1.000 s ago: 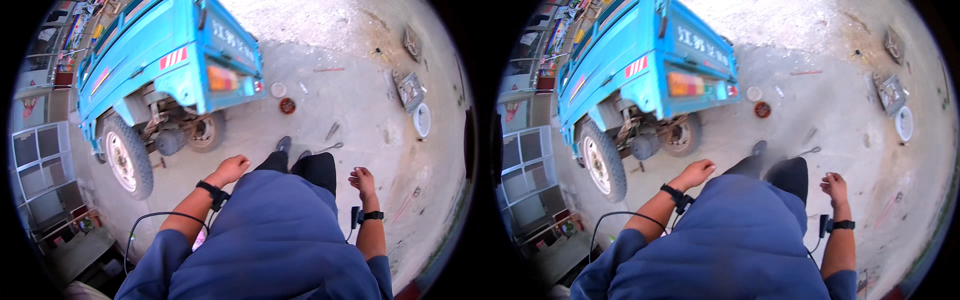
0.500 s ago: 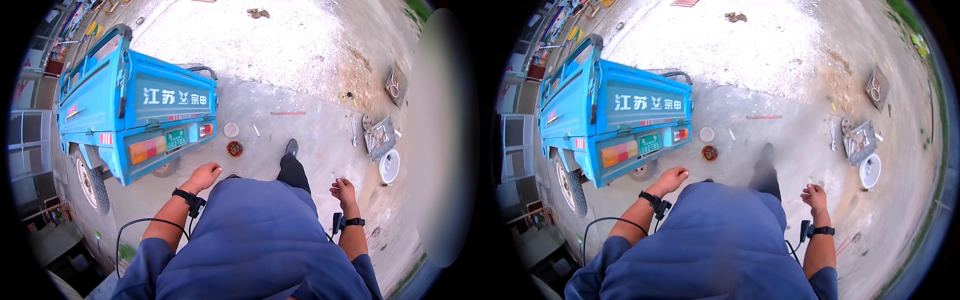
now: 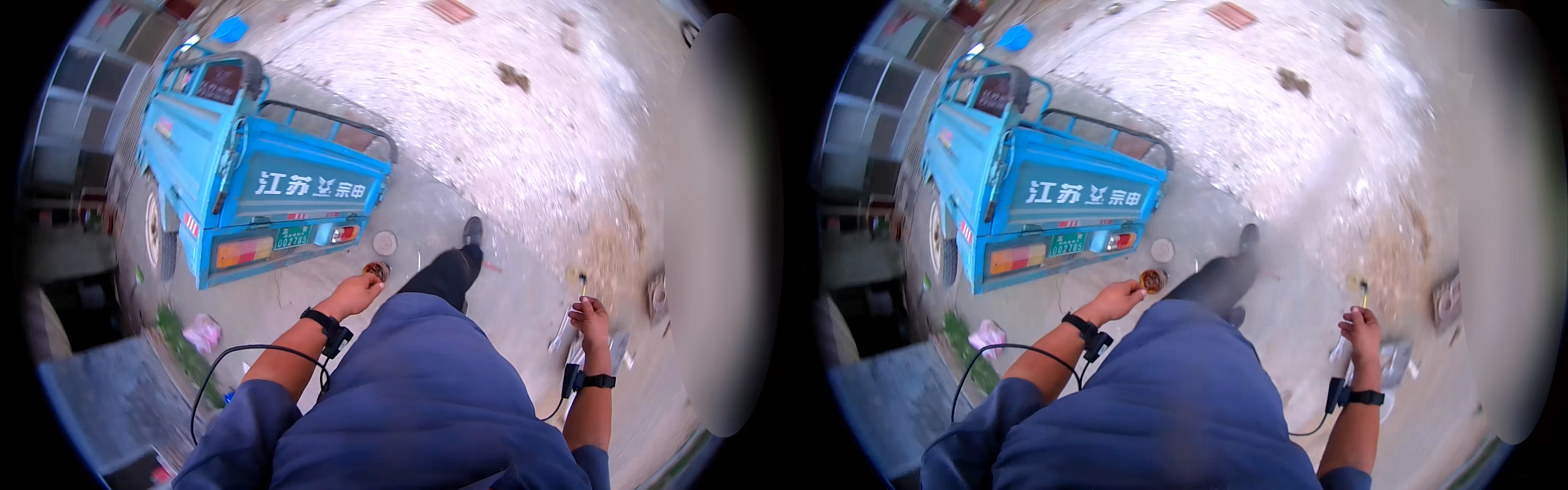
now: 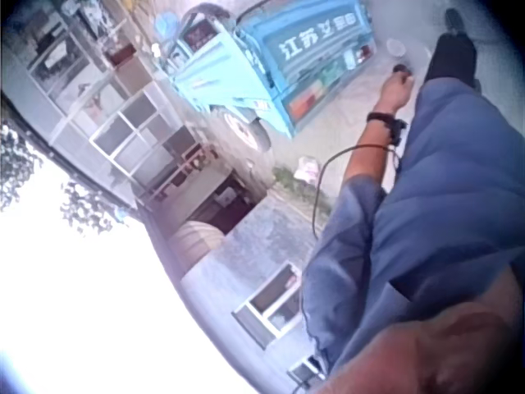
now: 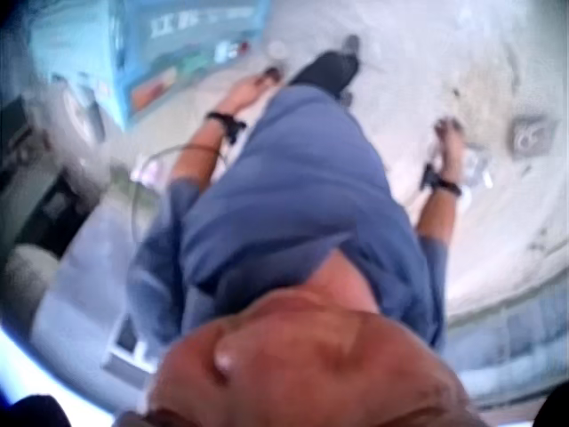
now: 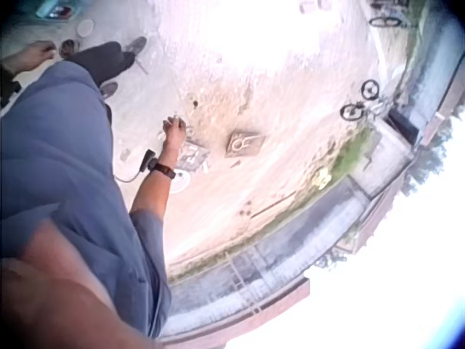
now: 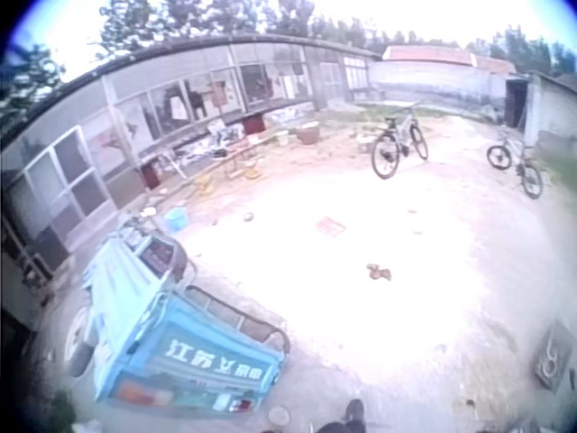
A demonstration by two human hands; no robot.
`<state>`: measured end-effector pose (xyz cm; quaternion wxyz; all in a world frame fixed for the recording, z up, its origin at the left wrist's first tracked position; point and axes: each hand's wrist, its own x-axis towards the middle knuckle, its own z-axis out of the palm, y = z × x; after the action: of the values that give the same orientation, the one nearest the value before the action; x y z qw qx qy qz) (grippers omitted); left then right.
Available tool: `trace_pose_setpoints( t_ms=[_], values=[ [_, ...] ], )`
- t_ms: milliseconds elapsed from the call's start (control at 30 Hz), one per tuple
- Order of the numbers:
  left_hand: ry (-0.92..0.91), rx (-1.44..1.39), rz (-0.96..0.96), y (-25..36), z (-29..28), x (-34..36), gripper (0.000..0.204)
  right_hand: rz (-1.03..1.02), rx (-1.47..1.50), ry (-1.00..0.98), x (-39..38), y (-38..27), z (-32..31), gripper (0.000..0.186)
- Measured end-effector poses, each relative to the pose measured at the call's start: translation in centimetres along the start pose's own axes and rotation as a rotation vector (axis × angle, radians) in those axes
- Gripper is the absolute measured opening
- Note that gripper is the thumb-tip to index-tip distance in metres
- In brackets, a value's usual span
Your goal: The person removes the cargo bed of a blue three-wheeled vehicle, then lifts the seat to access the battery compartment. They handle a small metal part and connect wires to the batteries before closing the seat.
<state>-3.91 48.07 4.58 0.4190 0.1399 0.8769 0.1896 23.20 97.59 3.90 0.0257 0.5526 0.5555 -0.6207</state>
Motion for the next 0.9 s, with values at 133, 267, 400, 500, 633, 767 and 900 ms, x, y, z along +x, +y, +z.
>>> trace_pose_setpoints(
  t_ms=[133, 267, 400, 500, 633, 767, 900],
  values=[
    [0.132, -0.052, 0.027, 0.1, 1.3, 7.4, 0.039, -0.191, -0.196, -0.153, 9.7, -13.6, 5.5, 0.030],
    [0.167, -0.262, -0.094, 5.9, -1.4, 12.6, 0.039, -0.278, -0.349, -0.289, 17.4, -26.0, 10.8, 0.030],
    [0.350, -0.401, -0.183, 8.4, -5.4, 14.4, 0.036, -0.271, -0.462, -0.420, 24.6, -33.7, 16.6, 0.031],
    [0.515, -0.498, -0.282, 10.7, -9.3, 14.9, 0.035, -0.225, -0.557, -0.510, 28.6, -39.2, 20.7, 0.030],
    [0.842, -0.595, -0.424, 13.0, -13.8, 16.4, 0.034, -0.247, -0.690, -0.648, 34.3, -46.9, 27.8, 0.031],
    [1.247, -0.557, -0.607, 15.2, -19.6, 19.7, 0.030, -0.300, -0.752, -0.779, 39.7, -55.1, 35.7, 0.035],
    [1.569, -0.473, -0.777, 17.2, -26.9, 22.0, 0.023, -0.396, -0.847, -0.869, 45.1, -64.2, 43.9, 0.034]
  ],
)
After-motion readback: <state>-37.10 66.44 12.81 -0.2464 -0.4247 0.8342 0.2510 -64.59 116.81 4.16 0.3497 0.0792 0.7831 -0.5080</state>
